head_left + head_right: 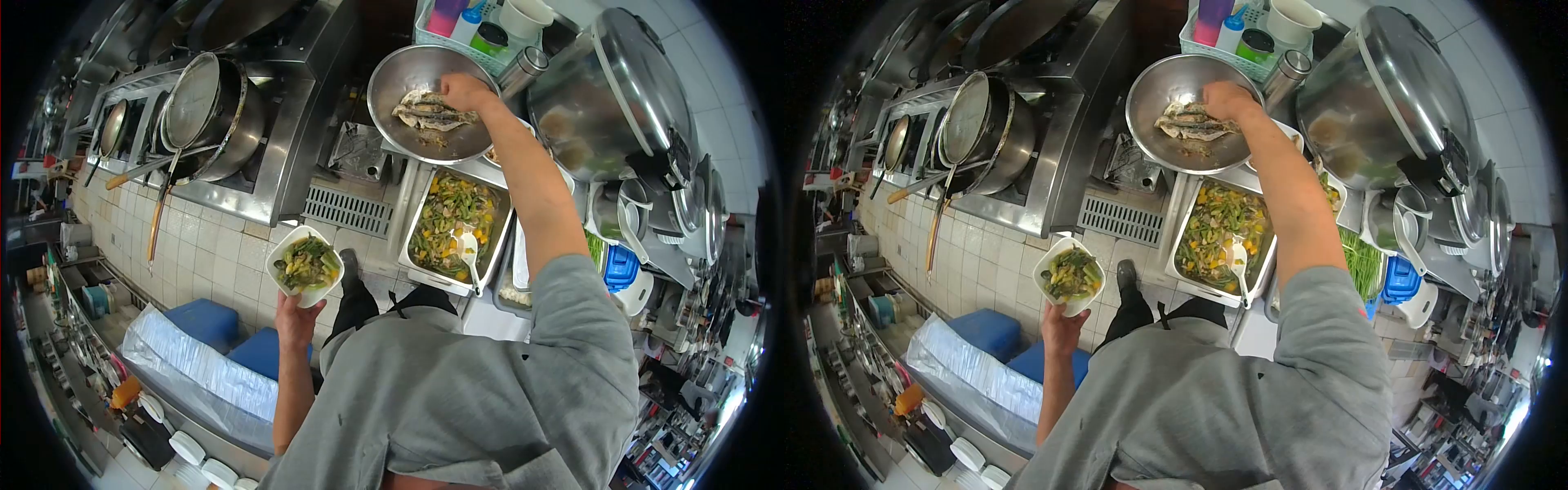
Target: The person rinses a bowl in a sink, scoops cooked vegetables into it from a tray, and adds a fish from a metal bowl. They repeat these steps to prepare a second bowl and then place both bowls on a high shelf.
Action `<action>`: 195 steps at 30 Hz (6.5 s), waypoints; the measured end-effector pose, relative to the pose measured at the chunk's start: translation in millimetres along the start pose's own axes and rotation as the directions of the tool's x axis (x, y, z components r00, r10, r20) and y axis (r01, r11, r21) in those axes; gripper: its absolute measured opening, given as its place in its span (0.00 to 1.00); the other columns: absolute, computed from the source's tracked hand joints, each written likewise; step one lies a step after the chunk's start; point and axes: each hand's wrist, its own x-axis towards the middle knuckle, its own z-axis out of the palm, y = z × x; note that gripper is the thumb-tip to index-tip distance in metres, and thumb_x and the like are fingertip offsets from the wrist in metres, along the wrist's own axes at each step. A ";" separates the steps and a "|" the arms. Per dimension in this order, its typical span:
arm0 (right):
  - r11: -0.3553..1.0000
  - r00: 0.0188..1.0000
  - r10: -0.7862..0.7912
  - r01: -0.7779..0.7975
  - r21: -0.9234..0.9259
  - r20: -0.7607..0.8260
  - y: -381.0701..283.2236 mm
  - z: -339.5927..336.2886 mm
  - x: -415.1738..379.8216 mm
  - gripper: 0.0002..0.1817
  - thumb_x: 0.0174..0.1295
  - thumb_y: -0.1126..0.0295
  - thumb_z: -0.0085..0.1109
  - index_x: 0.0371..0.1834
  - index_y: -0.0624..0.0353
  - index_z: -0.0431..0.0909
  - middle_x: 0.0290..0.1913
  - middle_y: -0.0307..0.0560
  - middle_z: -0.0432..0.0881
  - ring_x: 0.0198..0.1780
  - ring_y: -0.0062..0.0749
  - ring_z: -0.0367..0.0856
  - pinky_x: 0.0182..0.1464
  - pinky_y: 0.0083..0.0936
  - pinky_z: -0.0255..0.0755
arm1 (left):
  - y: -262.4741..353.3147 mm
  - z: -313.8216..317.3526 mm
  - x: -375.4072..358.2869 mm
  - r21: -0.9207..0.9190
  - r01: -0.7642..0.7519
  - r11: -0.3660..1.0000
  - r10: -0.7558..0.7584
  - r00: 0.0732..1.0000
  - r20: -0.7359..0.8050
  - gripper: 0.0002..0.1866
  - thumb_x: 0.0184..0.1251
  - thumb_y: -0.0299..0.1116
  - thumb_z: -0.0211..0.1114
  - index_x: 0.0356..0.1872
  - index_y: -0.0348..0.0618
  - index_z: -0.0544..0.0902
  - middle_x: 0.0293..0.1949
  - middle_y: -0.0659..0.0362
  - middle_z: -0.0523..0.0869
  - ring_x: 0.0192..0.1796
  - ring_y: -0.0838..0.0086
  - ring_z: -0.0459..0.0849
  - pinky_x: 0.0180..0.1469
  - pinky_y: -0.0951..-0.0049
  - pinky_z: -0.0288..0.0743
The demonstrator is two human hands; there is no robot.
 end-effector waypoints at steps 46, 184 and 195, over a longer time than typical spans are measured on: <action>0.894 0.996 -0.063 0.087 0.439 -0.070 -261.9 47.0 -214.0 0.19 0.59 0.63 0.74 0.49 0.62 0.86 0.41 0.54 0.90 0.44 0.48 0.89 0.50 0.39 0.80 | 10.8 79.8 66.2 0.006 0.158 0.987 -0.151 0.930 0.334 0.28 0.76 0.28 0.56 0.75 0.49 0.64 0.60 0.49 0.85 0.50 0.58 0.91 0.50 0.55 0.88; 0.454 0.188 -0.891 0.377 0.807 0.414 -3134.5 195.2 1367.2 0.14 0.65 0.74 0.45 0.41 0.64 0.83 0.23 0.39 0.79 0.17 0.20 0.74 0.19 0.21 0.67 | 2034.7 -1864.8 463.2 0.081 -0.990 0.119 0.030 -0.078 -0.997 0.13 0.70 0.31 0.57 0.51 0.37 0.78 0.38 0.48 0.86 0.29 0.64 0.84 0.43 0.52 0.87; 0.454 0.112 -0.889 0.344 0.822 0.444 -3442.6 224.0 1368.9 0.15 0.64 0.74 0.46 0.46 0.66 0.83 0.24 0.39 0.80 0.20 0.19 0.74 0.19 0.21 0.69 | 2157.5 -2053.1 515.8 0.102 -0.993 0.057 0.075 -0.098 -0.992 0.14 0.77 0.33 0.54 0.56 0.41 0.80 0.45 0.54 0.89 0.36 0.68 0.87 0.38 0.64 0.86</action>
